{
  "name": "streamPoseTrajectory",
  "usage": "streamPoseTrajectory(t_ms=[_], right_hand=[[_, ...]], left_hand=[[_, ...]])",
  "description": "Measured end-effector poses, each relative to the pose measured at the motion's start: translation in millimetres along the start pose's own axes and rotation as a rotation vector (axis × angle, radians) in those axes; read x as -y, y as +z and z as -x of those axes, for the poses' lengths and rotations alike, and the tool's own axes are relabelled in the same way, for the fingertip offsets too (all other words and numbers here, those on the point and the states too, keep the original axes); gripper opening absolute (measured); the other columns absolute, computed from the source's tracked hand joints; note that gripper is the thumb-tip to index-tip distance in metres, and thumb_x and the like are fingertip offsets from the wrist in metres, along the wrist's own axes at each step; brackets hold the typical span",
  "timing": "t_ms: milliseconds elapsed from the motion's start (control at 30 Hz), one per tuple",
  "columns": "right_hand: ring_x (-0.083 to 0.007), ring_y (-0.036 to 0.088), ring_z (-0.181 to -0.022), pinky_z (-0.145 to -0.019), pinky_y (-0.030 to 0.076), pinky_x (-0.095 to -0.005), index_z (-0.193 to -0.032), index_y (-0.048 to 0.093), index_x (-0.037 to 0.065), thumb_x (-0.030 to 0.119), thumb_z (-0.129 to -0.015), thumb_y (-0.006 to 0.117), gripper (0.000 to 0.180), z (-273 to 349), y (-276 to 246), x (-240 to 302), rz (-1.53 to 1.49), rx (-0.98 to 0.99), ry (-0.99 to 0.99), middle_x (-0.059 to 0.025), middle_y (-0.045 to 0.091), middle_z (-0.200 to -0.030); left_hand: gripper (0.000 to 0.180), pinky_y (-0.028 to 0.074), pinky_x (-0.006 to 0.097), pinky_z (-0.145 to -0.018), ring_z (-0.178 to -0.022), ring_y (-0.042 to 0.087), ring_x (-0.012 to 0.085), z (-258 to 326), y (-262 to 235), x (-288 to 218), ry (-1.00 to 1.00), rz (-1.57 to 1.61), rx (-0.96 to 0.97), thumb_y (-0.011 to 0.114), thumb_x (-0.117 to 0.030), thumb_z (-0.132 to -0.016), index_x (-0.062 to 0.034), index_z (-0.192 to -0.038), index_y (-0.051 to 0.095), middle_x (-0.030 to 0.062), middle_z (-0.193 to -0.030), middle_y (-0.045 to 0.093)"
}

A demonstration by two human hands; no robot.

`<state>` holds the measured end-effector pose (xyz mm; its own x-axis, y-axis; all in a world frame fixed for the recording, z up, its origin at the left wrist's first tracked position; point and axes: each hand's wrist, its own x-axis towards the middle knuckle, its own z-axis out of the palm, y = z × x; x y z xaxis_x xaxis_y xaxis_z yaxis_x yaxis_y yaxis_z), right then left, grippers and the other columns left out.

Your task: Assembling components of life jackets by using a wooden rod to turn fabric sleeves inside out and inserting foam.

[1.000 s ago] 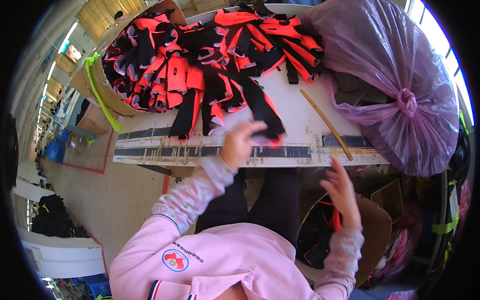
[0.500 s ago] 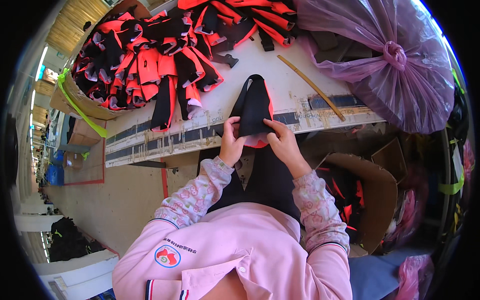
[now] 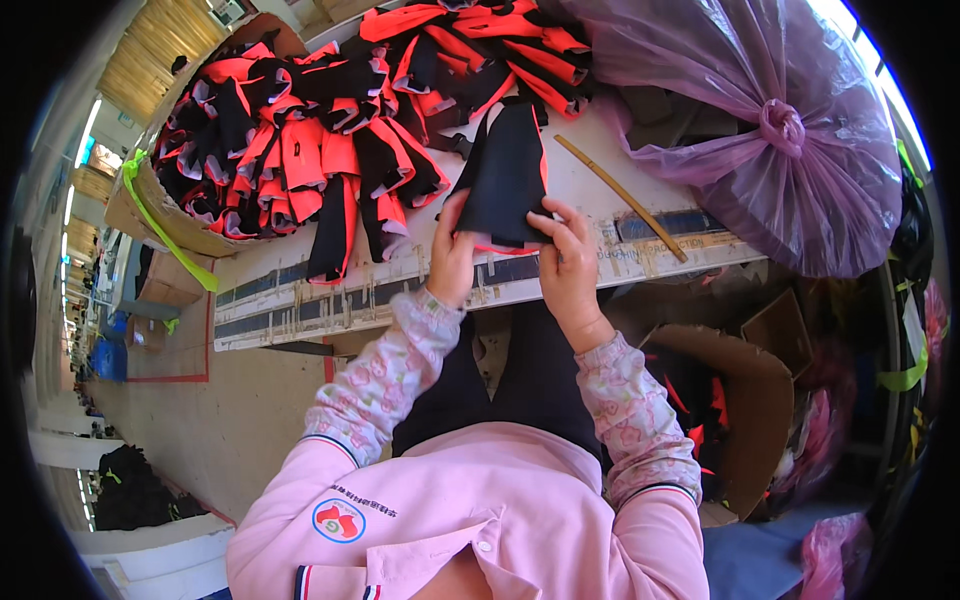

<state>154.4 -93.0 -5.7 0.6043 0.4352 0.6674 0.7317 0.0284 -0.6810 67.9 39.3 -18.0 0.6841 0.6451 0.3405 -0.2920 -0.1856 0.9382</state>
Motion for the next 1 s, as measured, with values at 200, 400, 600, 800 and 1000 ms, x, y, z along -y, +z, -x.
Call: streamPoseTrajectory(t_ms=[200,400,600,800,1000], right_hand=[[-0.0324,0.054,-0.097,-0.082,0.046,-0.0335,-0.090,0.060,-0.001,-0.011,-0.066,0.050,0.027,54,8,-29,-0.042,0.246,0.344,-0.0167,0.053,-0.102],[-0.0341,0.052,-0.093,-0.079,0.046,-0.0352,-0.084,0.055,-0.001,-0.015,-0.058,0.055,0.030,56,8,-32,0.024,0.299,0.368,-0.0161,0.049,-0.099],[-0.0367,0.050,-0.092,-0.079,0.045,-0.0363,-0.085,0.052,-0.001,-0.018,-0.055,0.051,0.035,54,4,-27,0.090,0.398,0.378,-0.0170,0.047,-0.098],[-0.0373,0.051,-0.089,-0.077,0.045,-0.0364,-0.083,0.051,-0.001,-0.019,-0.055,0.049,0.034,54,1,-26,0.085,0.451,0.408,-0.0174,0.046,-0.097],[-0.0381,0.054,-0.082,-0.069,0.047,-0.0387,-0.081,0.051,-0.001,-0.018,-0.058,0.053,0.029,52,-5,-38,0.088,0.533,0.374,-0.0170,0.048,-0.095]], left_hand=[[0.038,0.055,0.038,-0.071,-0.081,0.065,0.0275,74,-8,47,-0.830,0.406,-0.007,0.034,-0.032,-0.096,-0.0006,-0.115,0.044,0.0179,-0.100,0.061],[0.041,0.054,0.039,-0.072,-0.084,0.064,0.0288,93,-5,43,-0.975,0.519,0.082,0.034,-0.035,-0.095,-0.0002,-0.112,0.048,0.0177,-0.102,0.061],[0.046,0.051,0.043,-0.078,-0.091,0.062,0.0297,93,3,59,-1.091,0.684,0.207,0.036,-0.041,-0.093,-0.0018,-0.110,0.052,0.0163,-0.104,0.061],[0.051,0.048,0.045,-0.084,-0.095,0.060,0.0291,96,14,76,-1.104,0.740,0.112,0.039,-0.050,-0.089,-0.0058,-0.108,0.056,0.0140,-0.104,0.061],[0.048,0.051,0.043,-0.081,-0.089,0.063,0.0275,92,19,70,-1.112,0.618,0.093,0.041,-0.048,-0.089,-0.0074,-0.109,0.056,0.0124,-0.100,0.063]])
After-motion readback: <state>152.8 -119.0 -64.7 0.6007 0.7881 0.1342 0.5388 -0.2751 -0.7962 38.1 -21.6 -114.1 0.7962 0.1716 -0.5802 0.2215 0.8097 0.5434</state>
